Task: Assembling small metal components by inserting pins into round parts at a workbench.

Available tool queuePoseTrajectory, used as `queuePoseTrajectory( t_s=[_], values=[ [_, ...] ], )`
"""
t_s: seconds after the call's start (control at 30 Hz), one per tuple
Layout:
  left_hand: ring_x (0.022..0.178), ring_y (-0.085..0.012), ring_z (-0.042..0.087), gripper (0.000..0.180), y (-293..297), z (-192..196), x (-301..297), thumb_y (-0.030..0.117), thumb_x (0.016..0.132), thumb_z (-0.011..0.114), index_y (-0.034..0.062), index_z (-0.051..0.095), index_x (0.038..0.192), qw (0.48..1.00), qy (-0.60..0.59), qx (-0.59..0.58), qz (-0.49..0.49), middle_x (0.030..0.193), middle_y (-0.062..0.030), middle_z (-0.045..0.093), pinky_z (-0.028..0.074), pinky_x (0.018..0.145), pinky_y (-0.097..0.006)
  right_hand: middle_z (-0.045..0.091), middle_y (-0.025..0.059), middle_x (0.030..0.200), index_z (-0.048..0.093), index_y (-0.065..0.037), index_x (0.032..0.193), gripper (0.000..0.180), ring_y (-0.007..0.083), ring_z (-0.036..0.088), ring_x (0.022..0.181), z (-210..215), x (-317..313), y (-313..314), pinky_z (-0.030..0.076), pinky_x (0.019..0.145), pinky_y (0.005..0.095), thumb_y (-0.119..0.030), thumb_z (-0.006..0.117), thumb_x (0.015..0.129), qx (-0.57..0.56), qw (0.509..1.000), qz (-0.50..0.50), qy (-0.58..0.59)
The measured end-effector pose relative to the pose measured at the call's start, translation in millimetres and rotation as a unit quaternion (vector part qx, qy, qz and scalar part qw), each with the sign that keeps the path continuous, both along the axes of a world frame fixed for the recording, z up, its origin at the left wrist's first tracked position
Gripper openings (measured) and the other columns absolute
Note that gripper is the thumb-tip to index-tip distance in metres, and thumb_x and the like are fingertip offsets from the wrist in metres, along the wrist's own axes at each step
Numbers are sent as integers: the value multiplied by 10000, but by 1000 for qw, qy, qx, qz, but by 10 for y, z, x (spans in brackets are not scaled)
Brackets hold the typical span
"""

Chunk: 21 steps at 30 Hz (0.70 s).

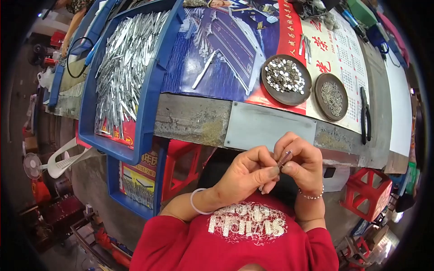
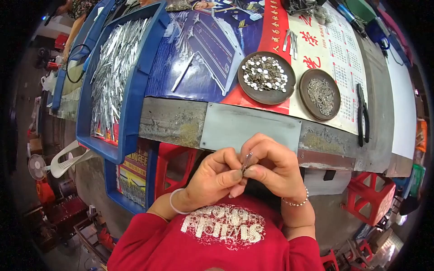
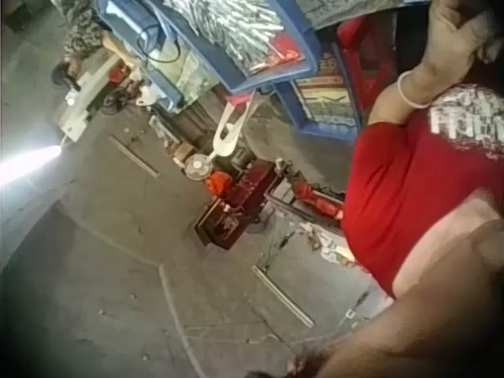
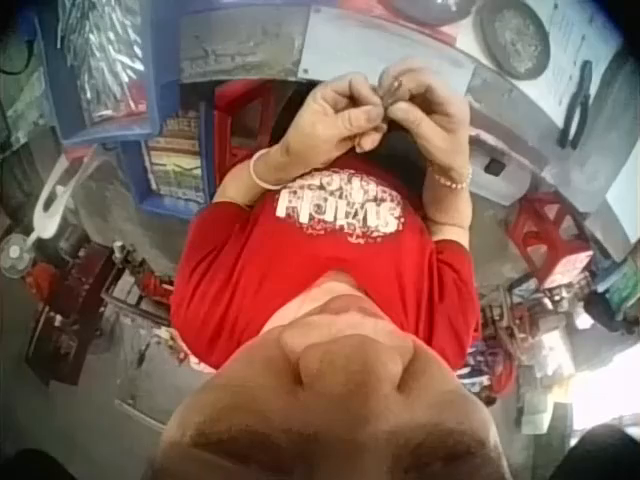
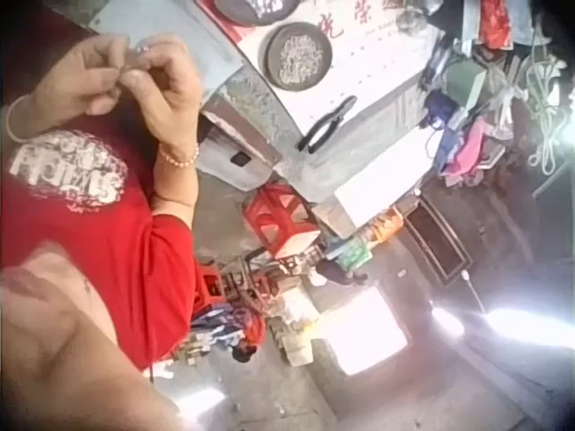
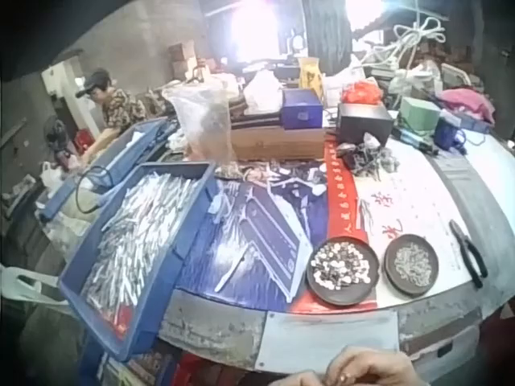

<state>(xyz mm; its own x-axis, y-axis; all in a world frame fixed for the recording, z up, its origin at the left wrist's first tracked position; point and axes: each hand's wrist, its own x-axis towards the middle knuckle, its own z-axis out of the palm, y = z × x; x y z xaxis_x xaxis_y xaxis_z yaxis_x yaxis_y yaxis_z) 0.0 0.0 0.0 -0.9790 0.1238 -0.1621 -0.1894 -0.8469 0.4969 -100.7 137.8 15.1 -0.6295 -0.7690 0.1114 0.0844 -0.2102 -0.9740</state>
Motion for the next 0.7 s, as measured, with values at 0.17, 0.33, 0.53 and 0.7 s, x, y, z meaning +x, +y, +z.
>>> queuePoseTrajectory(
  t_s=[0.17,0.33,0.53,0.7],
  values=[
    [596,-79,518,92,26,18,17,101,932,537,48,484,879,998,-42,43,5,762,-40,562,411,522,-197,555,113,869,528,12,823,131,154,539,752,-18,121,8,445,644,244,-61,637,831,56,992,-84,69],
    [593,-69,514,99,94,64,23,107,937,531,47,482,876,998,-47,13,34,754,-33,556,406,519,-189,562,127,874,519,20,850,96,165,547,720,-44,188,-42,466,633,264,-17,607,838,34,984,-130,116],
    [590,-61,505,105,94,-9,37,109,939,529,49,476,871,998,-48,20,37,757,-29,552,405,521,-183,563,158,865,513,9,880,88,217,556,696,21,367,-99,465,610,284,40,574,824,125,913,-225,317],
    [586,-62,500,103,75,26,50,107,939,527,50,475,871,998,-27,37,51,763,-29,551,403,521,-183,565,138,856,523,-3,838,78,203,553,686,-13,226,-104,463,604,277,-14,601,838,71,969,-144,190]
  ],
)
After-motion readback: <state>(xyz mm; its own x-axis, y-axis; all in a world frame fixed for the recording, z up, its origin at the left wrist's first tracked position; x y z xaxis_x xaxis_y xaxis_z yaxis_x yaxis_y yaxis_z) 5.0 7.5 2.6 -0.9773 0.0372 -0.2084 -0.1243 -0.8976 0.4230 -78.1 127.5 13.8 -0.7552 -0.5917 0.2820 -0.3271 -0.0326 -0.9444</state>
